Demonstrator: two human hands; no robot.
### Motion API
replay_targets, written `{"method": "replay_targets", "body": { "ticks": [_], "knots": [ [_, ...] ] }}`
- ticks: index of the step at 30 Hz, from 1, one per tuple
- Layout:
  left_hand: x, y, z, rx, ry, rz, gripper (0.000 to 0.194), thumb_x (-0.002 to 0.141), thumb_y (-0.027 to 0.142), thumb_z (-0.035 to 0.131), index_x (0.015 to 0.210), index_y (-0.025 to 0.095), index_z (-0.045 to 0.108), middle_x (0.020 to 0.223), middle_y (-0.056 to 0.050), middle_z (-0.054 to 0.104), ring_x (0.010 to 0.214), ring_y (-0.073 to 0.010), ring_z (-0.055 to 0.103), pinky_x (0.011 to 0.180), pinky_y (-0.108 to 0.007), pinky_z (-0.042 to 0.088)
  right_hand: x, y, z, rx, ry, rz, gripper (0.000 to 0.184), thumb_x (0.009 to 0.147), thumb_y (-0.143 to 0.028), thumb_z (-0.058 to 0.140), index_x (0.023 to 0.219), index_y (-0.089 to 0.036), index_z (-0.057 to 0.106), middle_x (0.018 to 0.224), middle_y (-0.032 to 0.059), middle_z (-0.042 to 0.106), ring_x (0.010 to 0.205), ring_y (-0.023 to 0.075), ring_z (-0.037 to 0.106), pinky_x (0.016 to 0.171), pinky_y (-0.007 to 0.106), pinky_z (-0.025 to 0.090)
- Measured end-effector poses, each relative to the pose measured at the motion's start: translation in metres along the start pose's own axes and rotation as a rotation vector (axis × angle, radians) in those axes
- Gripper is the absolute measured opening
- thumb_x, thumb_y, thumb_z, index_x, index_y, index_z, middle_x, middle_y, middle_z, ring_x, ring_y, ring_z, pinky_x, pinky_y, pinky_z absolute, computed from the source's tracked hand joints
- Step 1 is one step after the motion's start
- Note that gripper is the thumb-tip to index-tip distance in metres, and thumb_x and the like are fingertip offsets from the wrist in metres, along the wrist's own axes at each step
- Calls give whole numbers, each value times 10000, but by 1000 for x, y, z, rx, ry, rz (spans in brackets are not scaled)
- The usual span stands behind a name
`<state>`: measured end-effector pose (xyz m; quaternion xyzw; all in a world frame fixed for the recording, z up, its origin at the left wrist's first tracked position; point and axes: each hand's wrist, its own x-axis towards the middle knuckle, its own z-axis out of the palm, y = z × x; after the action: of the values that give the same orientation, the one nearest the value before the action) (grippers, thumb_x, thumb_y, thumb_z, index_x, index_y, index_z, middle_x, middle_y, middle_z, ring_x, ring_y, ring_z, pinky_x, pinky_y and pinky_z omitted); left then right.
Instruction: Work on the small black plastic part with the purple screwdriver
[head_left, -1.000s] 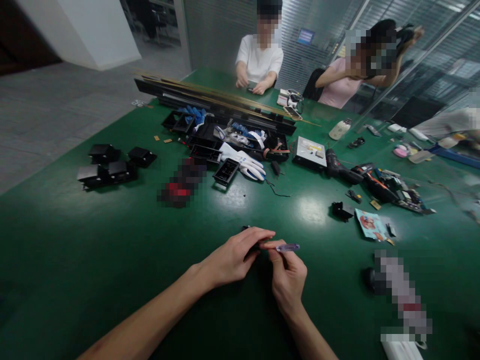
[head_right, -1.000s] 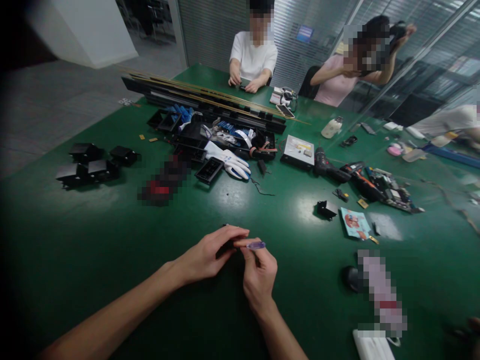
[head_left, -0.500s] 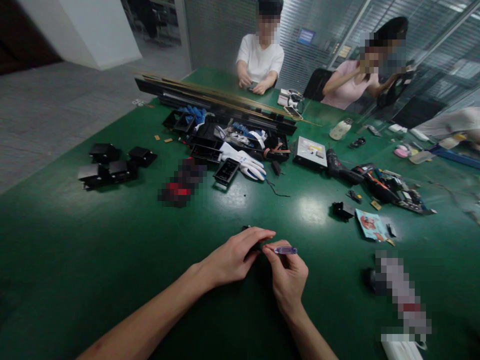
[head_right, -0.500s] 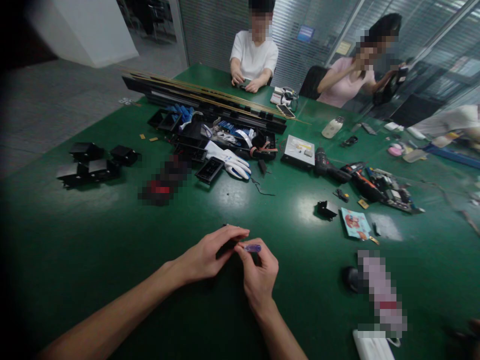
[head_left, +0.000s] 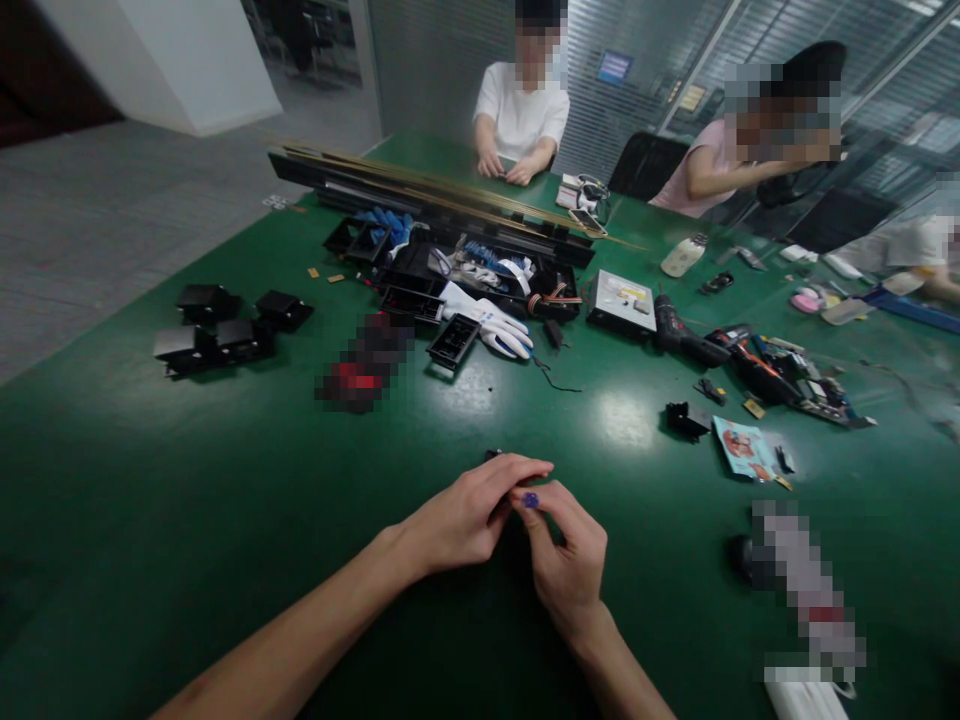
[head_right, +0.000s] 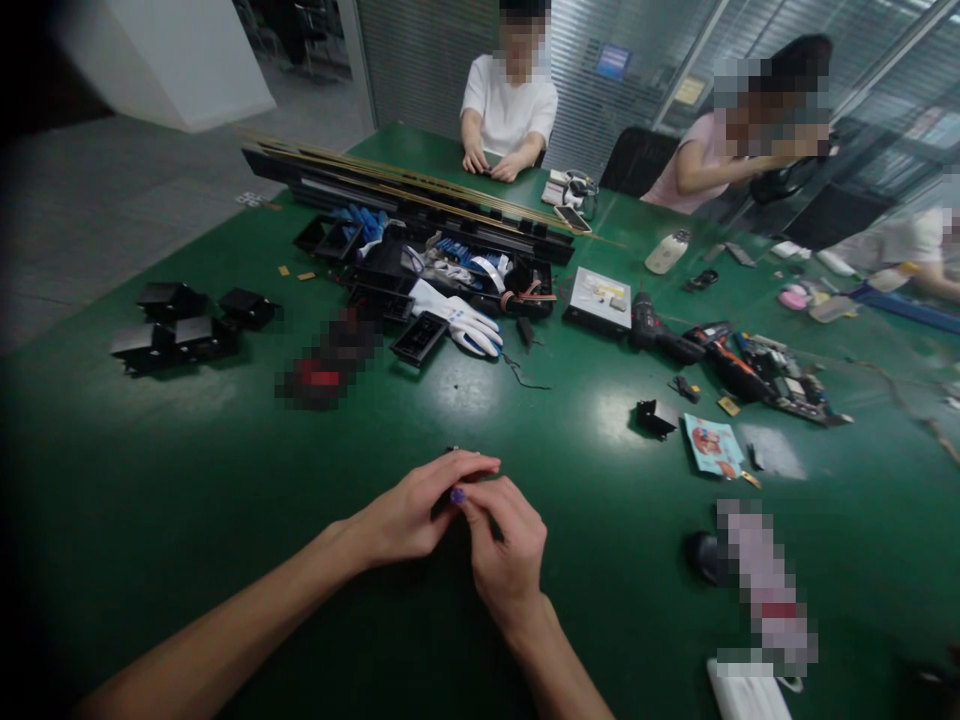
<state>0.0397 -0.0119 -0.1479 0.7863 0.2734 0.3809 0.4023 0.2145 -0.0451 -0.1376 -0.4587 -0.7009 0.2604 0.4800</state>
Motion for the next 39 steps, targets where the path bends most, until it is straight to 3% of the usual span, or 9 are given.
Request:
{"method": "replay_targets", "body": {
  "ticks": [5,10,18,25,29,32,39],
  "knots": [
    [0,0,0,-6,-3,-8,763,843,-47,511,1536,249,394,1487,-111,570,1395,-247,542,1216,-498,446,-5,9,1,3,90,108,69,945,-194,717,883,-217,739,852,43,752,726,189,698,705,332,582],
    [0,1,1,-2,9,-27,722,868,-35,514,1521,256,413,1472,-98,581,1382,-235,551,1203,-481,462,-6,18,0,93,95,204,108,932,-247,740,843,-199,702,769,23,684,648,162,640,597,289,526],
    [0,1,0,-1,-1,-42,694,893,-29,500,1521,253,414,1487,-93,572,1403,-223,536,1229,-476,436,-3,15,3,160,143,196,205,900,-200,776,759,-202,628,752,-5,644,697,150,613,695,294,512],
    [0,3,0,-1,3,-37,692,900,-28,507,1524,255,412,1478,-91,578,1388,-217,544,1220,-450,444,-5,18,0,164,76,202,72,958,-194,705,890,-209,720,872,24,697,801,175,670,761,307,532],
    [0,2,1,-3,8,-32,703,891,-33,513,1524,254,414,1474,-86,577,1388,-214,541,1216,-437,448,-6,17,-3,149,22,180,147,1013,-196,614,979,-221,754,968,52,732,890,199,692,822,333,545],
    [0,1,1,1,3,-29,731,871,-50,508,1527,258,407,1483,-84,573,1394,-219,537,1230,-456,430,-6,15,-4,127,-7,181,220,1045,-200,548,1017,-225,765,1015,64,741,831,186,679,850,354,550],
    [1,3,0,0,-1,-24,734,868,-59,507,1529,245,402,1481,-87,571,1388,-209,534,1228,-421,425,-5,13,-2,113,37,145,133,992,-178,645,1006,-228,767,979,55,751,920,211,717,849,347,551]
  ]
}}
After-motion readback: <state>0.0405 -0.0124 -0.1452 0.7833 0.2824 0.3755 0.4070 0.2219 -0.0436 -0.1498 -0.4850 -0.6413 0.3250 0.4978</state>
